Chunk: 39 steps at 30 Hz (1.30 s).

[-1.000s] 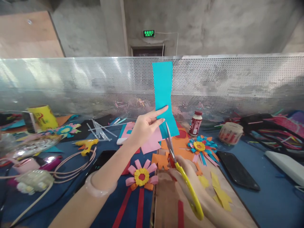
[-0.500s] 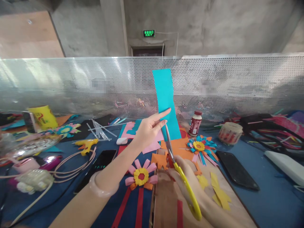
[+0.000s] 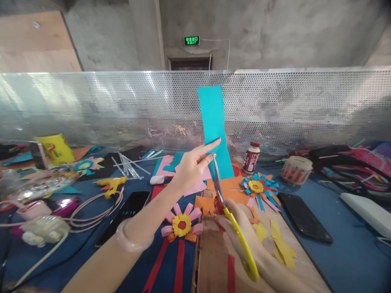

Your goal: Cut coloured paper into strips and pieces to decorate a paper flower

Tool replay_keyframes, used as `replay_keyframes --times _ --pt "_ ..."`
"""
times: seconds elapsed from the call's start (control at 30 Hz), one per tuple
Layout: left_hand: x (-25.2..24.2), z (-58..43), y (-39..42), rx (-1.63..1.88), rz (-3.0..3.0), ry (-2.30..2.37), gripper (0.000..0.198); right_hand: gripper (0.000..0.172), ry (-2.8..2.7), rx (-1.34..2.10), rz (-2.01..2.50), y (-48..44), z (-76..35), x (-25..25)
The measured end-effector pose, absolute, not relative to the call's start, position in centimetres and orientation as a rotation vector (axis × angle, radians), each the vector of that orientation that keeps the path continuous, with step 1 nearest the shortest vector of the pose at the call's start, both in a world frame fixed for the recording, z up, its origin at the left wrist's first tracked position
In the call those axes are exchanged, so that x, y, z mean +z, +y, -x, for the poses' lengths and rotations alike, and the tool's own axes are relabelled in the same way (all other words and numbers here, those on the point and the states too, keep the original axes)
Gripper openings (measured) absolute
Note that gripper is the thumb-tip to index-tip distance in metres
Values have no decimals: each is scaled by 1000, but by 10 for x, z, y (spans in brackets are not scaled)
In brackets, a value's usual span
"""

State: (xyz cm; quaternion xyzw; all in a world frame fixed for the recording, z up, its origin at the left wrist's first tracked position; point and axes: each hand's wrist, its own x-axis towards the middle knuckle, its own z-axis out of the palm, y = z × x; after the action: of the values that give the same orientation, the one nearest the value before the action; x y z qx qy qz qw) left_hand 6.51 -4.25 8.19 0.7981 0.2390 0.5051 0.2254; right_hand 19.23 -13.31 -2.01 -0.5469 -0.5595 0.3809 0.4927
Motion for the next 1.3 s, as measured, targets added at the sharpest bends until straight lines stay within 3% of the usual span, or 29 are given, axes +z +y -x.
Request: replay_keyframes --times 0.47,1.1,1.3 --pt "79 -66 -40 1436 -2213 642 39 15 -1340 946 1288 -136 -191 -15" --pt "78 -67 -40 1430 -2231 700 39 26 -1310 1006 1307 -139 -191 -12" --pt "78 -67 -42 1434 -2248 707 39 20 -1317 961 1319 -137 -191 -13"
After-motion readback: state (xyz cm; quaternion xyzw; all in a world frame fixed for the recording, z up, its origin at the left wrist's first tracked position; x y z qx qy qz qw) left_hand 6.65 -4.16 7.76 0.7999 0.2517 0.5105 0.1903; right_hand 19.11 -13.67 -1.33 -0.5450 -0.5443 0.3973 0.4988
